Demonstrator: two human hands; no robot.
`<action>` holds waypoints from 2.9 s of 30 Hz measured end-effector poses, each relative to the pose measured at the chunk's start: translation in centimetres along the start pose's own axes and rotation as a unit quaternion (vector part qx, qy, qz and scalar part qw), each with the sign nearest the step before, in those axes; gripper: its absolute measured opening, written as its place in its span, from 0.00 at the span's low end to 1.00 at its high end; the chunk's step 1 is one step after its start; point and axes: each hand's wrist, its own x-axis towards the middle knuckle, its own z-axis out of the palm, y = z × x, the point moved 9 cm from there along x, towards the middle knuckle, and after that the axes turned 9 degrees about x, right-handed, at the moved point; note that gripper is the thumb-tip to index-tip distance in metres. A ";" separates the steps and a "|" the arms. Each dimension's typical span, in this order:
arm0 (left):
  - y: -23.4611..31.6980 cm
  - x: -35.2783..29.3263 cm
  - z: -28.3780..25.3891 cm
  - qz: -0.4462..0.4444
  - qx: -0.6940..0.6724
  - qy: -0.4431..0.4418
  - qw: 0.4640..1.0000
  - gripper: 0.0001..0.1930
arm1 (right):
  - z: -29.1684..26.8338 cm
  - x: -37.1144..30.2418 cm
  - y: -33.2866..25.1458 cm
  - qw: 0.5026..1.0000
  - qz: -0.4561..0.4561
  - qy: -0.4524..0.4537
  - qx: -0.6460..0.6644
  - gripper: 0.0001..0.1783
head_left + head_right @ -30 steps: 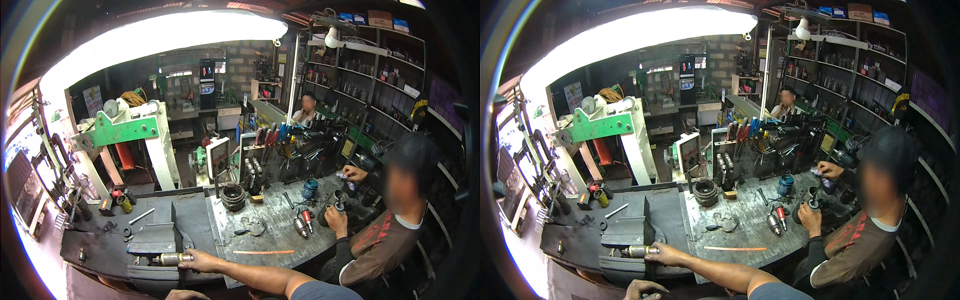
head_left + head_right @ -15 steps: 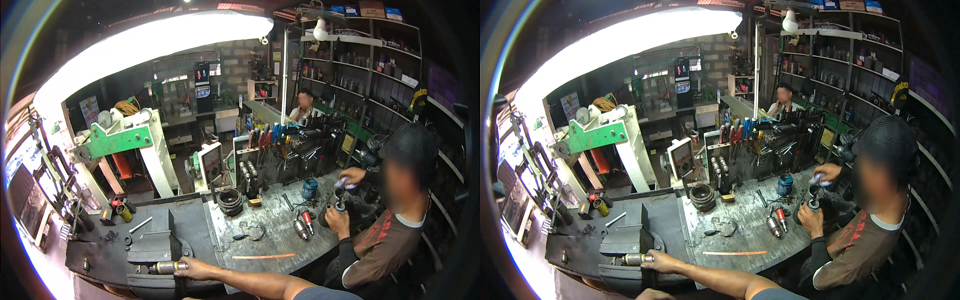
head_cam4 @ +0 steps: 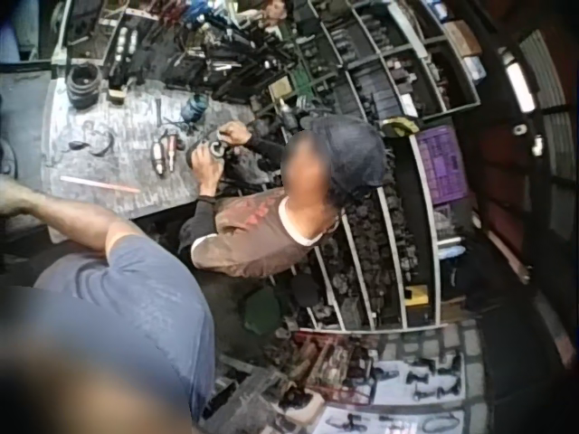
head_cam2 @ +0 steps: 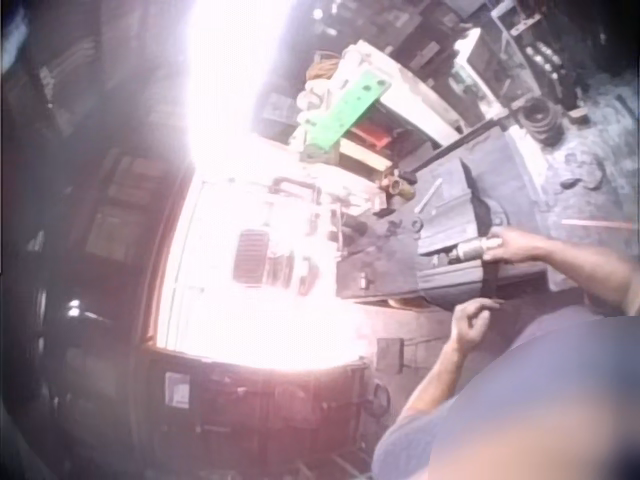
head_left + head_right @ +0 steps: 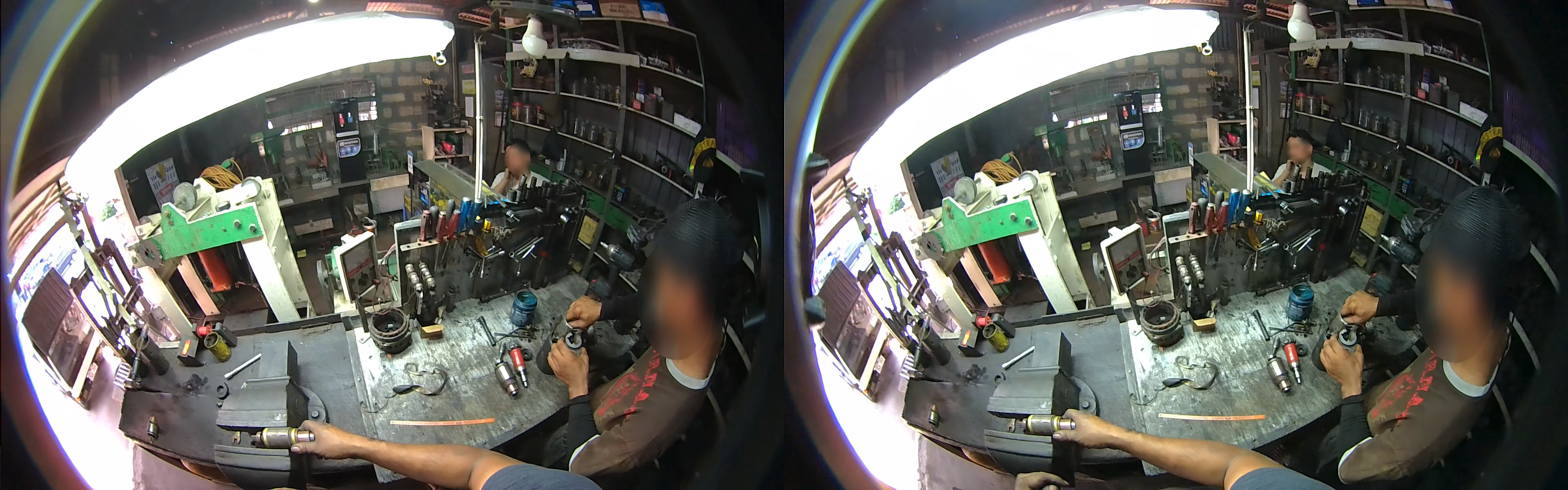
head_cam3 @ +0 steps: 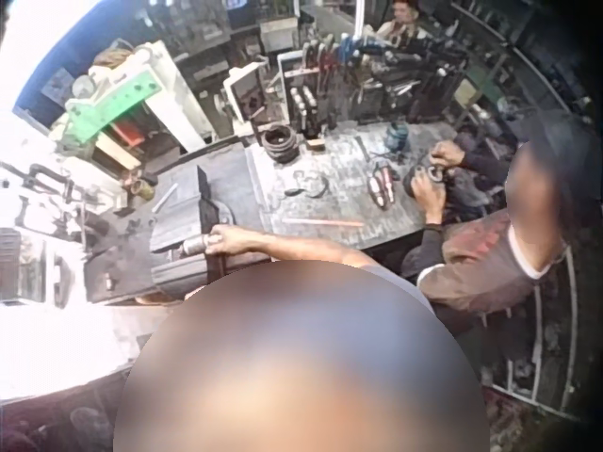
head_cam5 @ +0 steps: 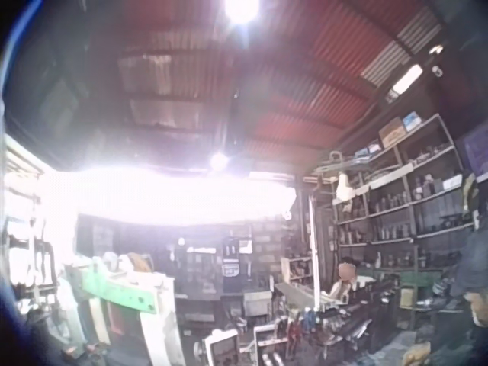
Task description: The person secures a cylindrical metal component in a bench vise and repeatedly tightens and loosens the vise handle. They also handle a small black ring and a metal rod, placing them on the workbench.
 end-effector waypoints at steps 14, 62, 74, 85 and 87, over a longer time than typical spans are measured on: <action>-6.0 -4.1 -0.8 -0.027 0.222 0.222 0.949 0.14 | -3.0 -6.1 -0.8 0.991 0.101 -0.080 0.018 0.41; -7.2 9.8 -0.8 -0.010 0.296 0.124 0.947 0.31 | -17.5 -15.8 18.7 0.908 0.247 0.099 -0.324 0.16; -6.6 9.9 -0.6 -0.024 0.291 0.117 0.949 0.21 | -15.9 -14.6 20.7 0.913 0.244 0.072 -0.318 0.13; -6.6 9.6 -0.7 -0.007 0.302 0.122 0.945 0.20 | -14.9 -15.7 14.8 0.914 0.201 0.151 -0.319 0.15; -6.6 9.5 -0.8 -0.006 0.301 0.128 0.945 0.21 | -14.6 -15.7 14.4 0.924 0.176 0.181 -0.286 0.13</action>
